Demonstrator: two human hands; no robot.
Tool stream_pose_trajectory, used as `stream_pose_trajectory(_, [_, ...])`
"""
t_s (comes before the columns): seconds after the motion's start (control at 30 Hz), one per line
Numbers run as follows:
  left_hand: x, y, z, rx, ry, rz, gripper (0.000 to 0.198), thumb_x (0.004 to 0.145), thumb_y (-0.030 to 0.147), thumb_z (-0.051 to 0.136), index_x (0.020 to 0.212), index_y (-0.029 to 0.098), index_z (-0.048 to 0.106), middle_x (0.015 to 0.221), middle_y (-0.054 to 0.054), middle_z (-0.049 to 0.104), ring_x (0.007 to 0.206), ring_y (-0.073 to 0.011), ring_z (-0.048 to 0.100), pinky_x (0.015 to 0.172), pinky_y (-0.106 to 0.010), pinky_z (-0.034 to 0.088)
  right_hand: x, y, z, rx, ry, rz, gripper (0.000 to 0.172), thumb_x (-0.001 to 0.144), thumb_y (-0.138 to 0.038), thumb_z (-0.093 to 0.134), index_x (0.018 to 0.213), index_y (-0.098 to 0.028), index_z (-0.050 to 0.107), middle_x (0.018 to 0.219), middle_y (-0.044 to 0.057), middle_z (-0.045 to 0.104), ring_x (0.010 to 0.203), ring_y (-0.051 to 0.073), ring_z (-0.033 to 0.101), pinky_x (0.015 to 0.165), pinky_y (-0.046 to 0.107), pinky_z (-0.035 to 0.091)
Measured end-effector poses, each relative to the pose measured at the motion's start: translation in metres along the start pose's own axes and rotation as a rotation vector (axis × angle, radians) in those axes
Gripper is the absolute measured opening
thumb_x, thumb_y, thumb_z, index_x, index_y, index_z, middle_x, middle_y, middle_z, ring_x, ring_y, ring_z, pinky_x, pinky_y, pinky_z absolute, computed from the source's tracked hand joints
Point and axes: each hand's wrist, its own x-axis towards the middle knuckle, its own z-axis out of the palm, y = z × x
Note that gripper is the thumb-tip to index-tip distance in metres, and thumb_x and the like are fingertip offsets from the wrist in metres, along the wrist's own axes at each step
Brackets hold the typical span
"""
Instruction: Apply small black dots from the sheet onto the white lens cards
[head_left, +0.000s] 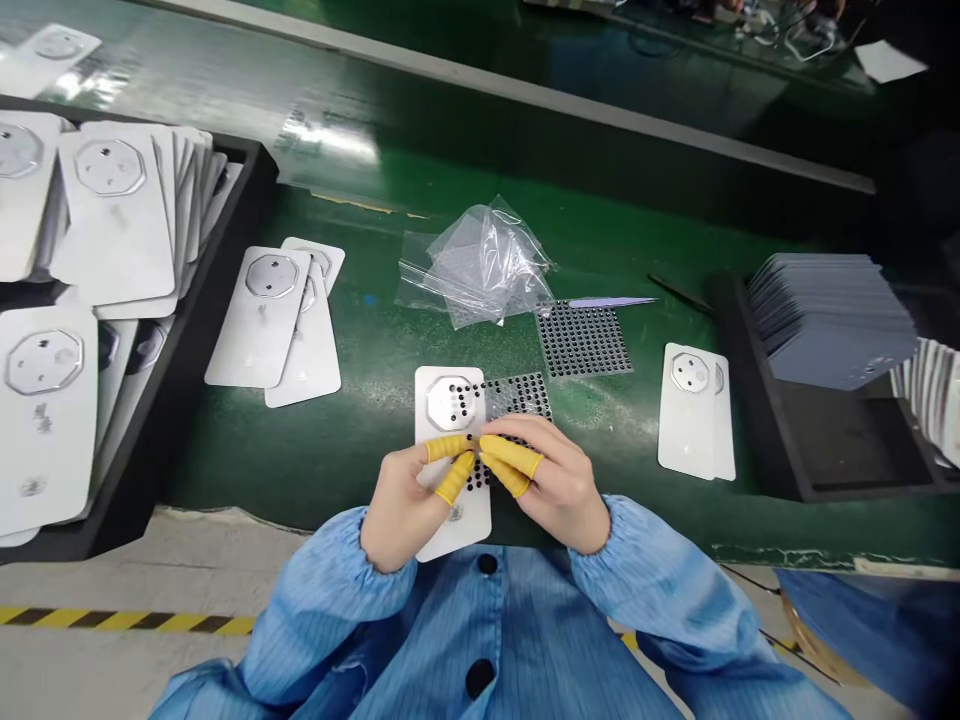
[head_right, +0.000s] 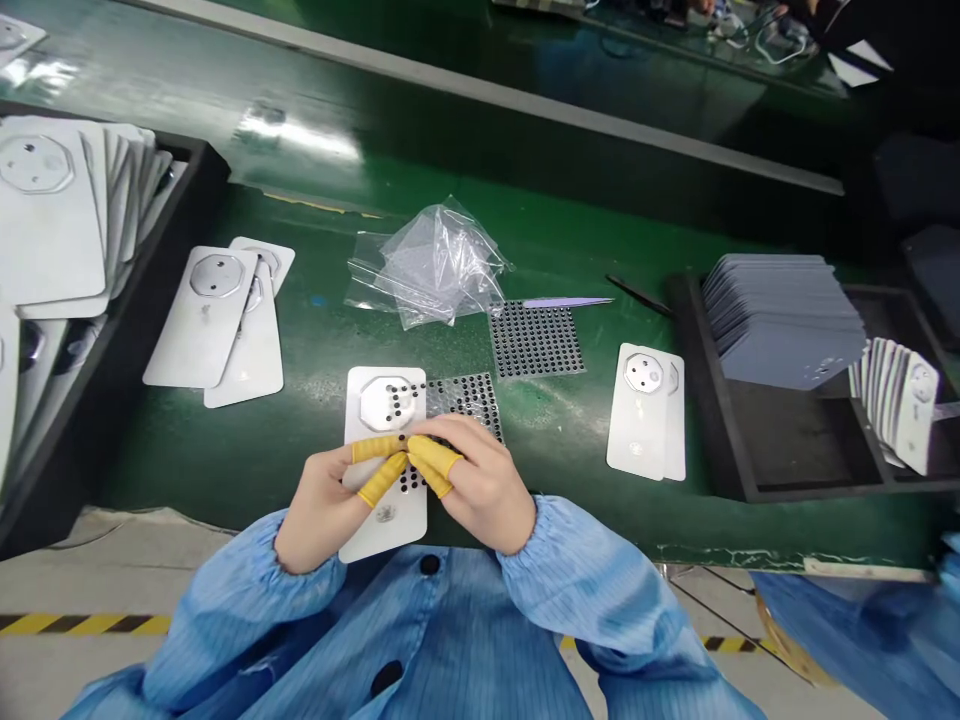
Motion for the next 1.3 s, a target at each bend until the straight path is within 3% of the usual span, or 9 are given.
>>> stream_pose_trajectory(0.13, [-0.002,-0.004,0.003,0.181,0.009,0.251,0.031,0.081,0.013,0.056,0.107,0.011,0.072,0.097,-0.013,0.077,0.085,-0.0261,0.073,0.077,-0.036,0.059,0.005,0.006,0.005,0.007,-0.097,-0.095,0.035,0.088,-0.004,0.052,0.120,-0.016,0.056,0.112,0.014,0.065,0.106,0.022,0.061,0.086,0.040,0.059])
stream_pose_trajectory(0.3, [-0.002,-0.005,0.007,0.284,-0.001,0.360,0.024,0.081,0.012,0.056,0.094,0.019,0.075,0.085,-0.006,0.077,0.074,-0.0173,0.072,0.069,-0.023,0.057,-0.006,0.010,0.007,0.059,-0.075,0.059,0.032,0.088,-0.005,0.054,0.117,-0.018,0.058,0.111,0.011,0.064,0.105,0.018,0.063,0.091,0.031,0.056])
stream_pose_trajectory(0.63, [0.008,-0.006,-0.002,0.353,-0.100,0.369,0.019,0.078,0.011,0.062,0.088,0.019,0.075,0.073,-0.004,0.074,0.066,-0.0167,0.070,0.062,-0.020,0.053,-0.013,0.026,0.015,0.073,-0.078,0.247,0.016,0.090,-0.025,0.056,0.105,-0.023,0.062,0.107,0.007,0.065,0.096,0.018,0.067,0.082,0.026,0.057])
stream_pose_trajectory(0.87, [0.005,-0.012,-0.027,0.256,-0.015,0.259,0.022,0.085,0.031,0.062,0.100,0.019,0.075,0.096,-0.005,0.078,0.084,-0.0197,0.074,0.080,-0.024,0.057,-0.013,0.028,0.026,0.120,0.075,0.362,0.012,0.091,-0.019,0.052,0.100,-0.023,0.060,0.107,0.008,0.060,0.100,0.019,0.061,0.079,0.031,0.056])
stream_pose_trajectory(0.97, [-0.008,-0.019,-0.047,0.223,0.145,0.198,0.034,0.093,0.030,0.050,0.121,0.017,0.065,0.115,-0.010,0.072,0.106,-0.0256,0.068,0.096,-0.036,0.053,-0.005,0.019,0.019,0.059,0.123,0.308,0.010,0.091,-0.015,0.053,0.096,-0.021,0.059,0.104,0.009,0.058,0.097,0.019,0.060,0.078,0.034,0.056])
stream_pose_trajectory(1.03, [-0.017,-0.021,-0.052,0.176,0.275,0.169,0.055,0.094,0.028,0.049,0.147,0.019,0.037,0.135,-0.011,0.060,0.123,-0.0279,0.058,0.107,-0.043,0.044,0.004,0.008,0.015,-0.012,0.154,0.239,0.014,0.089,-0.011,0.053,0.097,-0.021,0.059,0.102,0.009,0.058,0.096,0.019,0.060,0.078,0.035,0.055])
stream_pose_trajectory(1.13, [-0.030,-0.014,-0.038,0.040,0.332,0.152,0.087,0.092,0.029,0.054,0.154,0.025,-0.007,0.143,-0.012,0.053,0.121,-0.0289,0.059,0.104,-0.046,0.048,0.019,-0.013,0.013,-0.132,0.228,0.093,0.022,0.086,-0.005,0.056,0.101,-0.021,0.059,0.100,0.007,0.059,0.092,0.018,0.060,0.077,0.034,0.055])
stream_pose_trajectory(1.2, [-0.035,-0.005,-0.021,-0.025,0.229,0.158,0.086,0.093,0.029,0.053,0.154,0.026,-0.007,0.141,-0.013,0.055,0.113,-0.0287,0.064,0.096,-0.044,0.054,0.027,-0.023,0.016,-0.175,0.274,-0.019,0.026,0.084,-0.004,0.058,0.105,-0.020,0.060,0.100,0.008,0.061,0.093,0.018,0.060,0.079,0.034,0.056])
stream_pose_trajectory(1.3, [-0.039,0.004,-0.001,-0.043,0.102,0.190,0.077,0.092,0.026,0.055,0.153,0.028,0.010,0.140,-0.012,0.055,0.114,-0.0288,0.064,0.092,-0.040,0.057,0.031,-0.030,0.020,-0.170,0.274,-0.125,0.033,0.085,-0.004,0.055,0.115,-0.018,0.057,0.104,0.008,0.064,0.102,0.020,0.061,0.090,0.040,0.055])
